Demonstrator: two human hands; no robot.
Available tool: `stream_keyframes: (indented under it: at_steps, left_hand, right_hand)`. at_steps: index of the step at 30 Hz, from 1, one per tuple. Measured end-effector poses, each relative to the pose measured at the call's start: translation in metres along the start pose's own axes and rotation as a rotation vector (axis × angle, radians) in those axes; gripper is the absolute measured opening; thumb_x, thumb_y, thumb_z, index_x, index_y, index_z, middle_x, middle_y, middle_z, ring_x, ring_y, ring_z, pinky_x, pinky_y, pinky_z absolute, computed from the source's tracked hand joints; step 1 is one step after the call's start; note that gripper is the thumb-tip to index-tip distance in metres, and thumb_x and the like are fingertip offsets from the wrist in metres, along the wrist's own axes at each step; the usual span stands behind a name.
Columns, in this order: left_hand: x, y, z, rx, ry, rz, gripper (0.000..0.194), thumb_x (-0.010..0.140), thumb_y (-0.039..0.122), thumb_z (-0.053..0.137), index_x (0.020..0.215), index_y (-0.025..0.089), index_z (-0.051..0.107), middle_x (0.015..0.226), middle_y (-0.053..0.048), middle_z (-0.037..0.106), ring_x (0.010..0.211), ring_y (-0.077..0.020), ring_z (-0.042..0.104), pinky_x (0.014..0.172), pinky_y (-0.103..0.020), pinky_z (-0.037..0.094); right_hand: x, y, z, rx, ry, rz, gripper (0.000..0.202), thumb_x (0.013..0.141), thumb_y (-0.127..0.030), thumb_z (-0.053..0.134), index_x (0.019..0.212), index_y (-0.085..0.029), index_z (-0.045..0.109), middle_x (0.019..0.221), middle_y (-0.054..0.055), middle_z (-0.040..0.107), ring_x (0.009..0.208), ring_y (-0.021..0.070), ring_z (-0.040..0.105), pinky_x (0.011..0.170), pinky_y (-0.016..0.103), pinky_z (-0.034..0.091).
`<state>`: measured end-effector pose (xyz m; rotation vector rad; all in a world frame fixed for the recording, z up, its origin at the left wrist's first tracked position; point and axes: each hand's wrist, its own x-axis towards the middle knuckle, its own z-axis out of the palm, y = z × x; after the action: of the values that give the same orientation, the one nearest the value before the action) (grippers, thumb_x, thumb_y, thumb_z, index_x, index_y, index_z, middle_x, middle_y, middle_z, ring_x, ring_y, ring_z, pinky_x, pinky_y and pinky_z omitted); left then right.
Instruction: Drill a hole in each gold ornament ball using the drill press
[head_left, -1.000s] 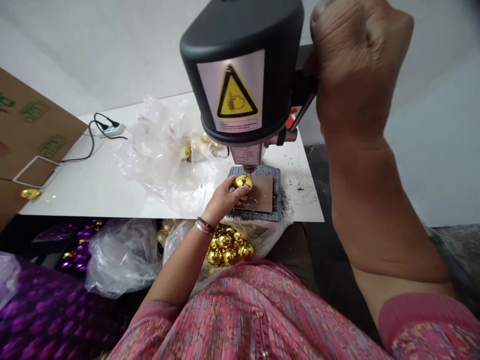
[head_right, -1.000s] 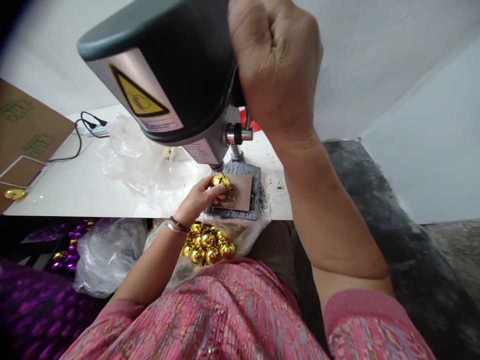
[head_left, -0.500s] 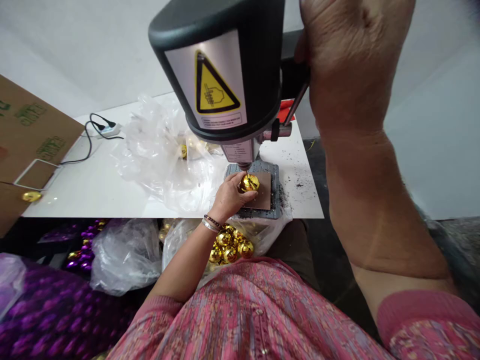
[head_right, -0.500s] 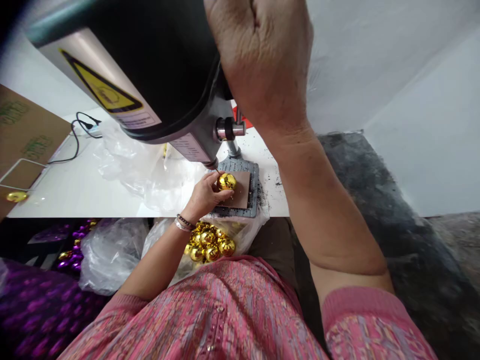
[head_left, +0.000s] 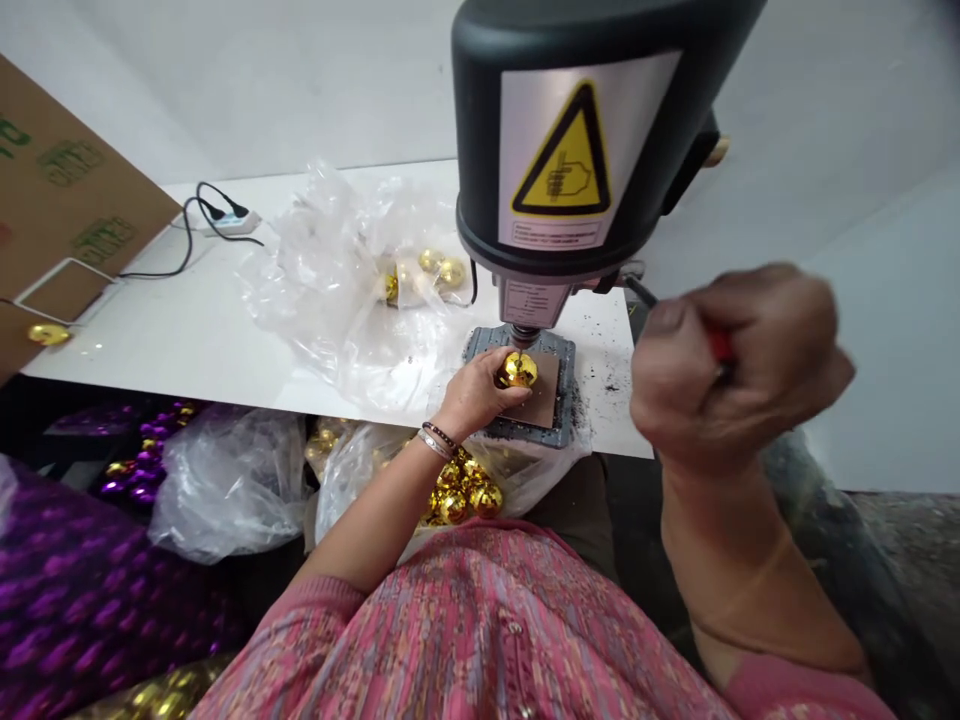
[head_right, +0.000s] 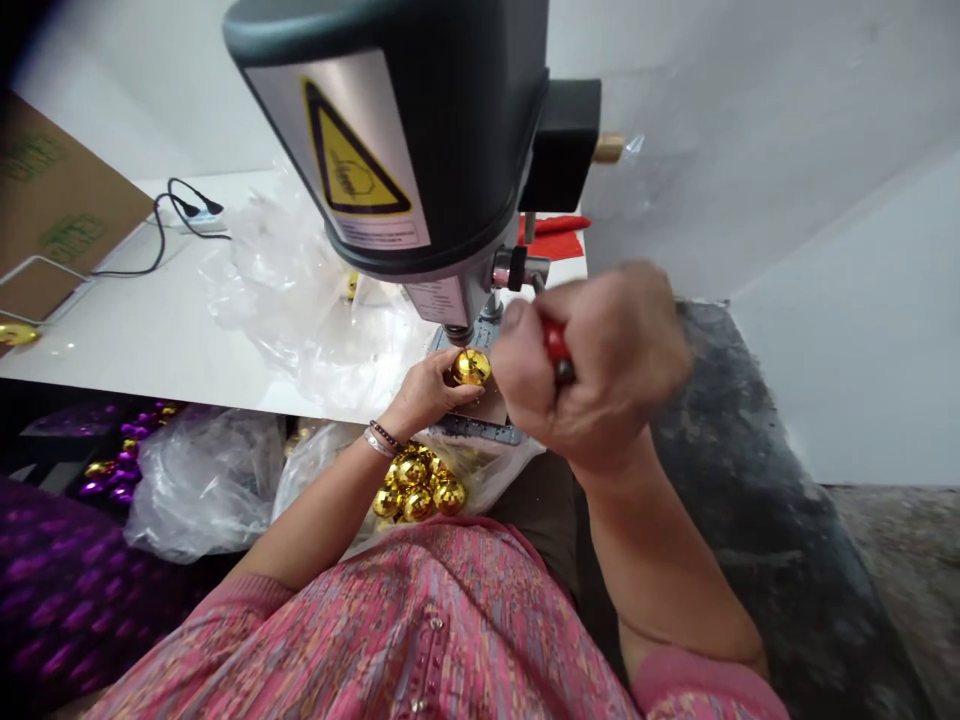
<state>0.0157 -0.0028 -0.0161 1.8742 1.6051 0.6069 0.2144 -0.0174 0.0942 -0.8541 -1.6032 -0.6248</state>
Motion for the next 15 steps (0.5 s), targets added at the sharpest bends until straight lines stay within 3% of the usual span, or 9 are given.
stream_keyframes:
  at_steps: [4,9,15]
  left_hand:
    - [0.0,0.001,0.0,0.009,0.001,-0.006,0.057,0.083,0.022,0.089,0.139,0.019,0.076,0.133,-0.011,0.08,0.12,-0.0281,0.075,0.106,-0.038,0.06]
    - [-0.004,0.007,0.0,0.038,0.001,-0.032,0.059,0.086,0.022,0.088,0.143,0.016,0.073,0.14,-0.014,0.077,0.127,-0.0305,0.074,0.109,-0.039,0.059]
    - [-0.007,0.011,0.0,0.024,0.001,-0.043,0.055,0.088,0.02,0.086,0.142,0.016,0.073,0.14,-0.014,0.076,0.128,-0.0297,0.073,0.109,-0.037,0.058]
  right_hand:
    - [-0.033,0.004,-0.001,0.072,-0.046,-0.075,0.012,0.101,-0.025,0.053,0.09,-0.022,0.049,0.075,-0.001,0.048,0.075,0.012,0.046,0.074,0.032,0.039]
    - [-0.042,0.002,0.004,0.128,-0.044,-0.044,0.013,0.099,-0.02,0.054,0.089,-0.022,0.045,0.071,-0.002,0.042,0.071,0.0109,0.045,0.073,0.031,0.04]
    - [-0.059,0.002,0.013,0.185,0.031,0.022,0.005,0.098,-0.021,0.053,0.094,-0.023,0.051,0.077,-0.001,0.051,0.076,0.0107,0.052,0.079,0.03,0.046]
